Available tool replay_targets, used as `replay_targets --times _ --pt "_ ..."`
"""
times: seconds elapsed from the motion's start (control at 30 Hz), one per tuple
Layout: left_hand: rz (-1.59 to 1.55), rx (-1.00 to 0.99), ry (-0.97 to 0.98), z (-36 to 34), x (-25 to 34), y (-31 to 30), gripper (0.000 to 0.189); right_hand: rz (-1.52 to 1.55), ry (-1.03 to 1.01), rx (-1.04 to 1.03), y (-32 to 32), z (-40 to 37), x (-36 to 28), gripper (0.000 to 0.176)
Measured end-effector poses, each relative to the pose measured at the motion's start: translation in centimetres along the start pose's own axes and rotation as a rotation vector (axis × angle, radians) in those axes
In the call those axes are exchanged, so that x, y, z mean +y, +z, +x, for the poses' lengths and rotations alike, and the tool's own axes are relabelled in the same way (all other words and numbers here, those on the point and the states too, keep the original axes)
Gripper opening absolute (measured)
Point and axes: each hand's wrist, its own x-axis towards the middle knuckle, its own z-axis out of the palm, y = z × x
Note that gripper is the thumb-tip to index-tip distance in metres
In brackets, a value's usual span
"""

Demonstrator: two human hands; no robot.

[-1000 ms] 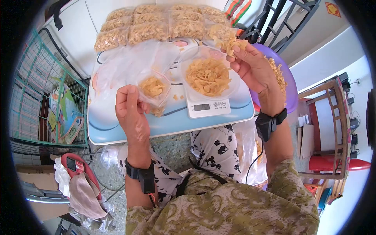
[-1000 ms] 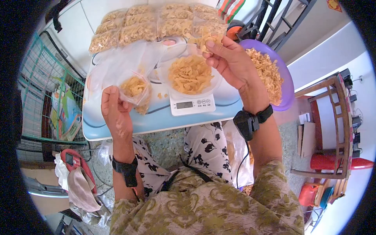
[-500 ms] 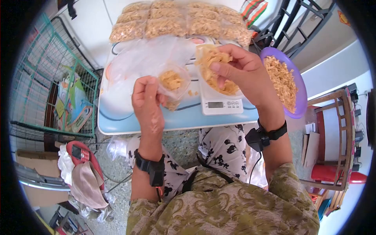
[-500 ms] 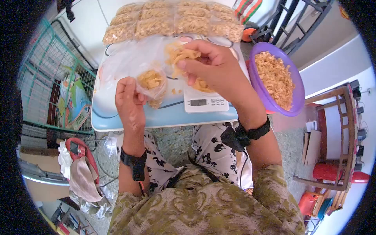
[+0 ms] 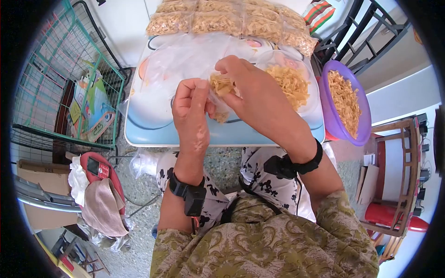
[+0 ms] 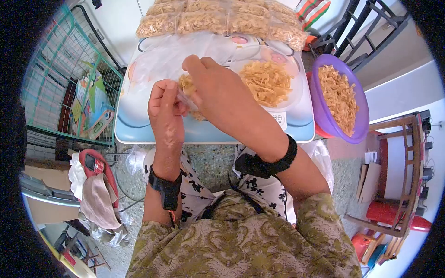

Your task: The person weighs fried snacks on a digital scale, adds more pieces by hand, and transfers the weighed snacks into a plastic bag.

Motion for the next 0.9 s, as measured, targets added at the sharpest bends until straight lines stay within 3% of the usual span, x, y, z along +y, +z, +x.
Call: replay_targets --times 0.27,0.33,0.47,0.53,0.67,0.73,0.9 --pt "0.003 -0.028 0.001 -0.3 0.3 0.2 0.015 -0.010 -0.098 -0.079 0.9 -0.1 1.4 0.009" --pt "0.039 -0.035 0.017 -0.5 0.3 0.2 0.015 -0.124 -0.096 -0.239 1.5 0.3 2.0 0.008" --pt "0.077 0.016 0.027 -0.3 0.3 0.2 0.016 -0.198 -0.056 -0.226 1.5 0.8 1.9 0.016" --pt "0.061 0.030 0.032 -0.2 0.2 0.0 0.016 0.058 0.071 -0.128 0.9 0.7 1.3 0.019" --pt "0.026 0.044 0.041 0.0 0.2 -0.2 0.015 0.206 0.227 -0.097 -0.6 0.0 -0.1 0.024" --pt "0.015 0.055 0.039 0.0 0.2 -0.1 0.016 0.122 -0.042 0.061 0.1 -0.5 0.4 0.019" --pt "-0.009 0.027 0.054 -0.2 0.3 0.1 0.016 0.097 -0.097 -0.006 0.7 -0.1 0.9 0.011"
